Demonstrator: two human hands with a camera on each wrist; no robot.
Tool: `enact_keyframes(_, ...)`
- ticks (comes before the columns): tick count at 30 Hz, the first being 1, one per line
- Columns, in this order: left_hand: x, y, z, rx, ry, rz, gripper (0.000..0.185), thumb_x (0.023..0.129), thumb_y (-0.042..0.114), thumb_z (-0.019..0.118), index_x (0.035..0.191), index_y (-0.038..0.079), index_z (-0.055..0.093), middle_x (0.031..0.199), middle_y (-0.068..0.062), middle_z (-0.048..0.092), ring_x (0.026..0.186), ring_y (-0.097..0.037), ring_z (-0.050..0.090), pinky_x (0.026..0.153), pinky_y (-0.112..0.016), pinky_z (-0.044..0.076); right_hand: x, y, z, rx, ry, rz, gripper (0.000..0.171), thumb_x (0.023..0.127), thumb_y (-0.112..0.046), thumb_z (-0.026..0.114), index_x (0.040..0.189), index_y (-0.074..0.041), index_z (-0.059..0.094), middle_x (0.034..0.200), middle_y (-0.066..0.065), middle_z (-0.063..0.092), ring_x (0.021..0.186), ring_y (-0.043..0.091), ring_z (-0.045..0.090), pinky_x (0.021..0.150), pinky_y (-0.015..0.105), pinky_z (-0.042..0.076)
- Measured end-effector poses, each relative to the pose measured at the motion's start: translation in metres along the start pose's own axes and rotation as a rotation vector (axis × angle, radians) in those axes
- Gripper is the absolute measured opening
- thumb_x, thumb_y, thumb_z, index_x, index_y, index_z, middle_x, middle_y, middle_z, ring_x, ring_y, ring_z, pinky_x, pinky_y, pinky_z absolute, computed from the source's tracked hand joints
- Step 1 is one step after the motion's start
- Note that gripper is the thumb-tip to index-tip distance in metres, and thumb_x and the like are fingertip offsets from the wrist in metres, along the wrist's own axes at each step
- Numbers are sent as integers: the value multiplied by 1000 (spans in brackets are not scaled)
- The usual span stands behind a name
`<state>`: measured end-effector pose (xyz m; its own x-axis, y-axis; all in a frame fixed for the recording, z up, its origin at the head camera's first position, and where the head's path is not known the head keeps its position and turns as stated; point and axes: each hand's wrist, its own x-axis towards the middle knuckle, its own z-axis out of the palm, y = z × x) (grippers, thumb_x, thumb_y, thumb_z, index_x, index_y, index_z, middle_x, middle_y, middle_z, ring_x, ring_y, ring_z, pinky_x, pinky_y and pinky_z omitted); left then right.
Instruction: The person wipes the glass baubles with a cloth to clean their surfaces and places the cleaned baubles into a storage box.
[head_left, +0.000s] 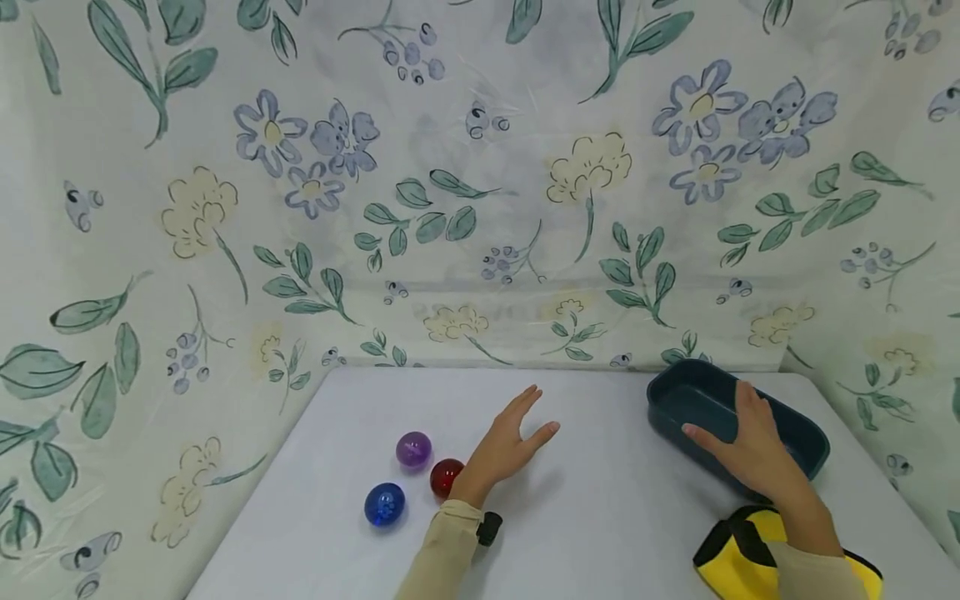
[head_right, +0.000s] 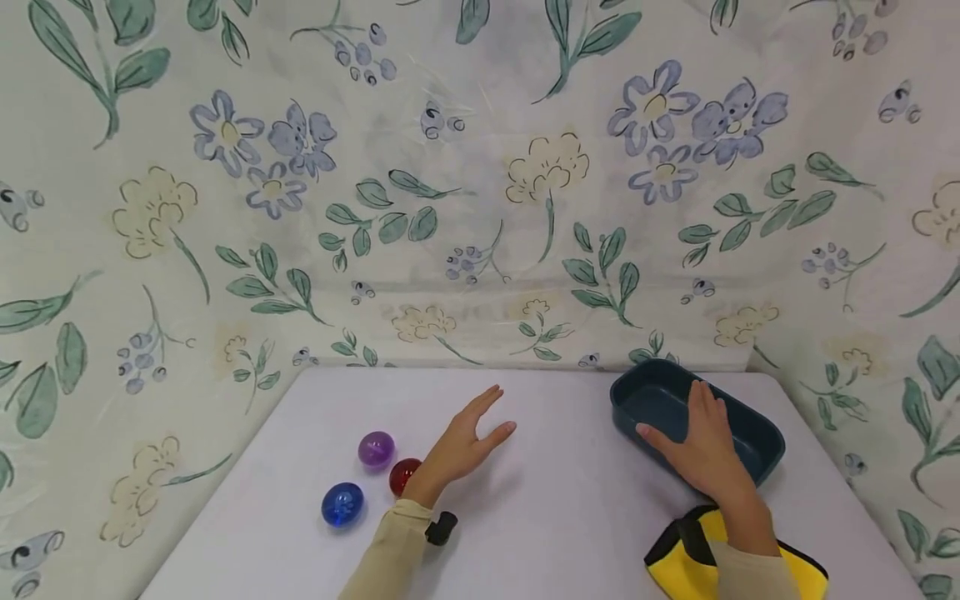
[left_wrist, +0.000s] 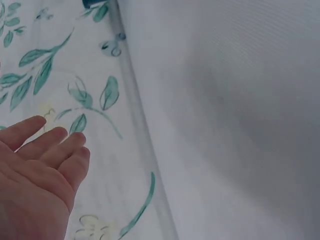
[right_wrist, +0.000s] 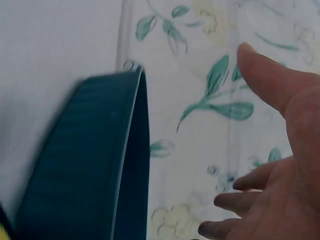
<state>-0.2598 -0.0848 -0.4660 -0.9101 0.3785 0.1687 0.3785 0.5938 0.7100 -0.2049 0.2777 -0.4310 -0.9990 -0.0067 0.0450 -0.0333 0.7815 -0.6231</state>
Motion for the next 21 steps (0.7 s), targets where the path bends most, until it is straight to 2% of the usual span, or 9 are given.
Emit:
enact_keyframes(3, 13, 3, 4, -35, -24, -11, 75, 102, 52, 58, 159, 9, 38, 168, -10, 36, 157, -31, 32, 128, -53, 30, -4, 20, -15, 3, 20, 51, 125, 96, -56, 65, 153, 17, -19, 159, 47, -18, 146, 70, -7, 112, 85, 11)
enact_keyframes(6, 25, 3, 10, -78, -63, -33, 75, 102, 54, 57, 160, 10, 37, 167, -9, 38, 157, -30, 34, 128, -52, 31, -10, 40, -23, 4, -5, 144, 132, 94, -61, 64, 147, 22, -24, 154, 48, -30, 142, 74, -13, 113, 84, 7)
enact_keyframes(11, 43, -1, 23, -116, -98, -68, 76, 102, 55, 56, 160, 10, 37, 165, -12, 41, 153, -32, 40, 124, -52, 39, -17, 62, -24, 12, -67, 340, 149, 86, -69, 69, 141, 24, -34, 146, 49, -39, 140, 74, -15, 116, 81, 9)
enact_keyframes(13, 48, -4, 27, -122, -100, -87, 75, 102, 54, 57, 159, 10, 38, 164, -14, 43, 151, -33, 43, 122, -51, 41, -19, 66, -22, 14, -95, 386, 153, 83, -70, 71, 138, 24, -37, 144, 50, -40, 141, 74, -13, 116, 80, 14)
enact_keyframes(17, 55, -5, 34, -132, -104, -118, 74, 102, 54, 57, 159, 9, 39, 162, -16, 46, 148, -35, 47, 121, -52, 42, -24, 70, -17, 39, -153, 432, 156, 83, -74, 69, 133, 23, -43, 140, 49, -44, 142, 71, -14, 116, 78, 17)
enact_keyframes(21, 62, -1, 43, -142, -124, -116, 75, 102, 53, 56, 159, 8, 39, 163, -14, 45, 148, -34, 48, 121, -50, 42, -27, 72, -17, 43, -186, 438, 156, 83, -75, 68, 132, 25, -42, 142, 52, -38, 142, 72, -7, 116, 77, 17)
